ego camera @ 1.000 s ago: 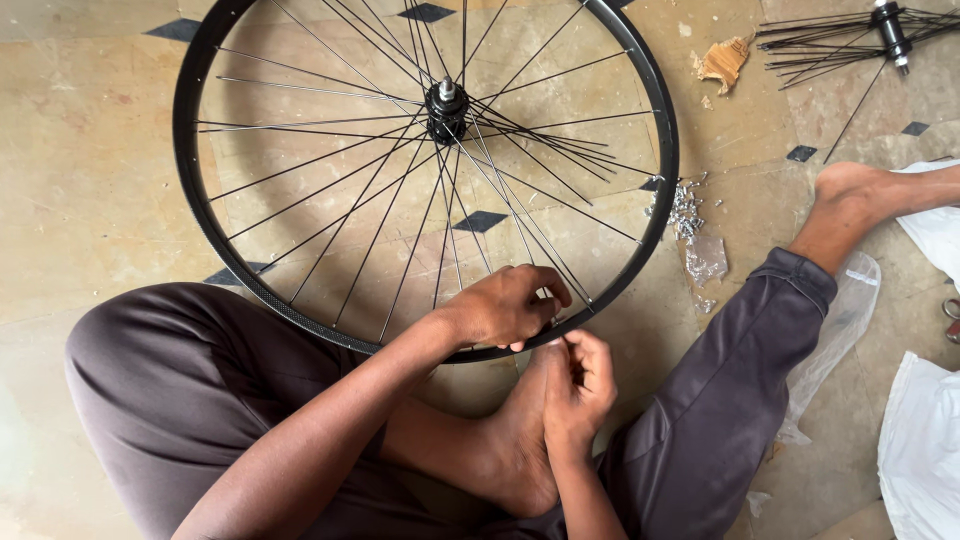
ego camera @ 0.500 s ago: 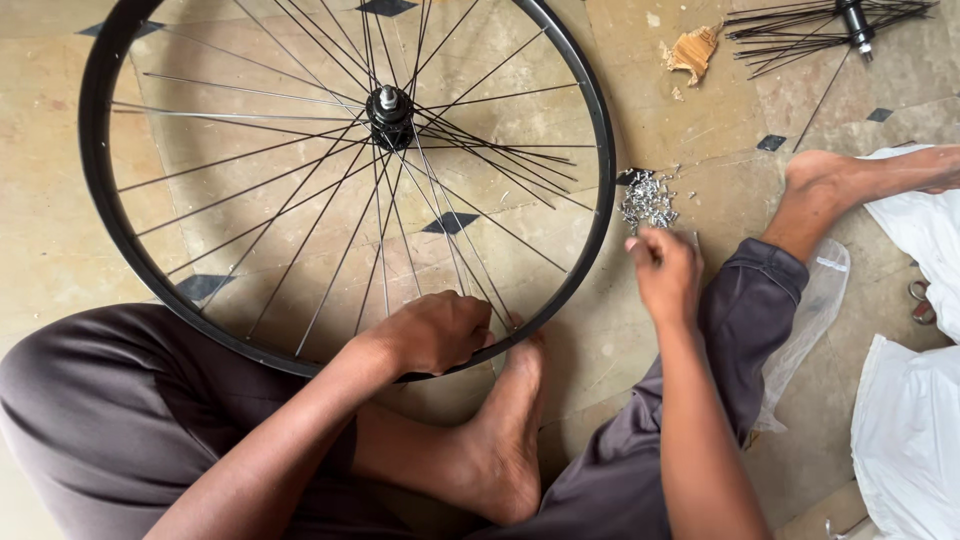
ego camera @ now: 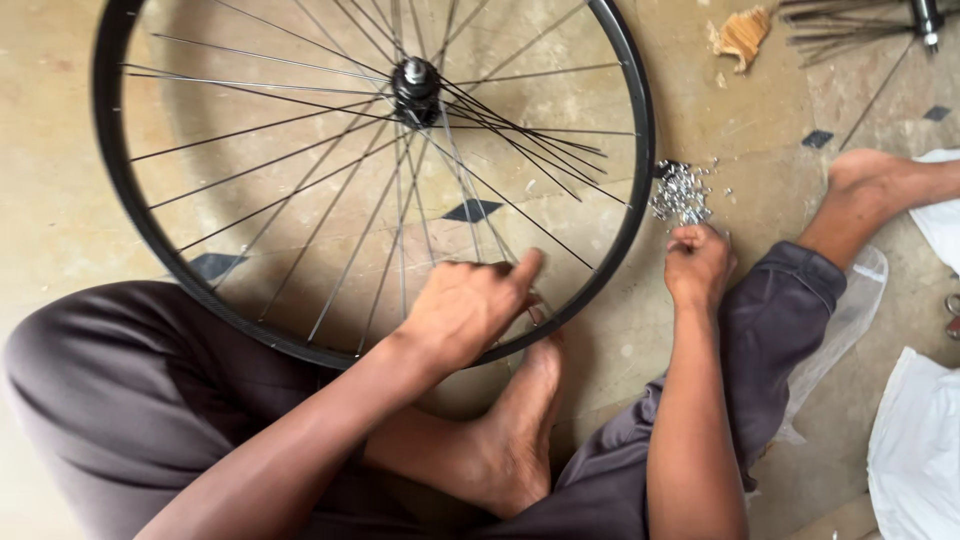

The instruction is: The person sits on the floor and installs spokes into a bicycle wheel rim, threading them through the hub and securing them with nipples. The person works methodically around the wheel, inserting and tightening each spoke by hand.

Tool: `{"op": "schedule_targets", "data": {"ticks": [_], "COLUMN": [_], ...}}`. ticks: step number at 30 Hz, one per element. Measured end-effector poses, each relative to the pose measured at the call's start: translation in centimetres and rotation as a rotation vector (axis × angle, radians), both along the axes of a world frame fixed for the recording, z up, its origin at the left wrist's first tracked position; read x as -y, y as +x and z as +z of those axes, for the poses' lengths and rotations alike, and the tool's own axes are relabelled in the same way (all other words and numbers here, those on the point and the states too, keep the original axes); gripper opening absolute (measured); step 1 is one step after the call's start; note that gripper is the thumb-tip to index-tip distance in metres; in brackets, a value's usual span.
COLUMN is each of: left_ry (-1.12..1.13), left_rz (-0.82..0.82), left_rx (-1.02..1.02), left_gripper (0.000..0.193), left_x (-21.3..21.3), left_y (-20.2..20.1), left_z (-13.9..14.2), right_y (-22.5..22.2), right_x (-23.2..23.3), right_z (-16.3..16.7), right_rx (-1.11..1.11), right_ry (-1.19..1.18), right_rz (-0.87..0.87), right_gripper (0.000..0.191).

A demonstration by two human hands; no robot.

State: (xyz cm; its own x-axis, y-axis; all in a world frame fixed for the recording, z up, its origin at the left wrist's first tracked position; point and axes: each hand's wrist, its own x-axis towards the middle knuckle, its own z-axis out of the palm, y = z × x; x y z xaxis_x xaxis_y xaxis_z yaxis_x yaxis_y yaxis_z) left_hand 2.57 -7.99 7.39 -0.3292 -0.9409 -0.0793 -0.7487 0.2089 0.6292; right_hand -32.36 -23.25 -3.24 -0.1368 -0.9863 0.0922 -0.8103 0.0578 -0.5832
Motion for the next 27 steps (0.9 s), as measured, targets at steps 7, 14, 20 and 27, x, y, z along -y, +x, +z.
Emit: {"op": "schedule_targets", "data": {"ticks": [7, 14, 20, 27], "left_ry": [-0.037, 0.165, 0.124, 0.132], "left_rz": [0.050, 0.046, 0.023, 0.006], "left_rx": [-0.209, -0.110, -0.075, -0.104], "left_gripper": [0.025, 0.031, 0.035, 0.035], "left_x": [1.2, 2.1, 1.5, 2.1], "left_y": [-1.6, -2.5, -2.3, -2.2], "left_z": [-0.5, -1.0, -1.4, -2.0], "right_y": [2.8, 7.9, 9.1, 10.7], "right_x": [-5.6, -10.6, -2.8, 7.3], "right_z": [4.5, 8.0, 8.8, 8.1], "right_rx": [0.394, -0.205, -0.620, -1.003], "right_ry": [0.054, 0.131, 0.099, 0.218], "right_rz": [0.096, 0.416, 0.474, 0.483], "right_gripper": [0.027, 0.086, 0.104, 0.103]}}
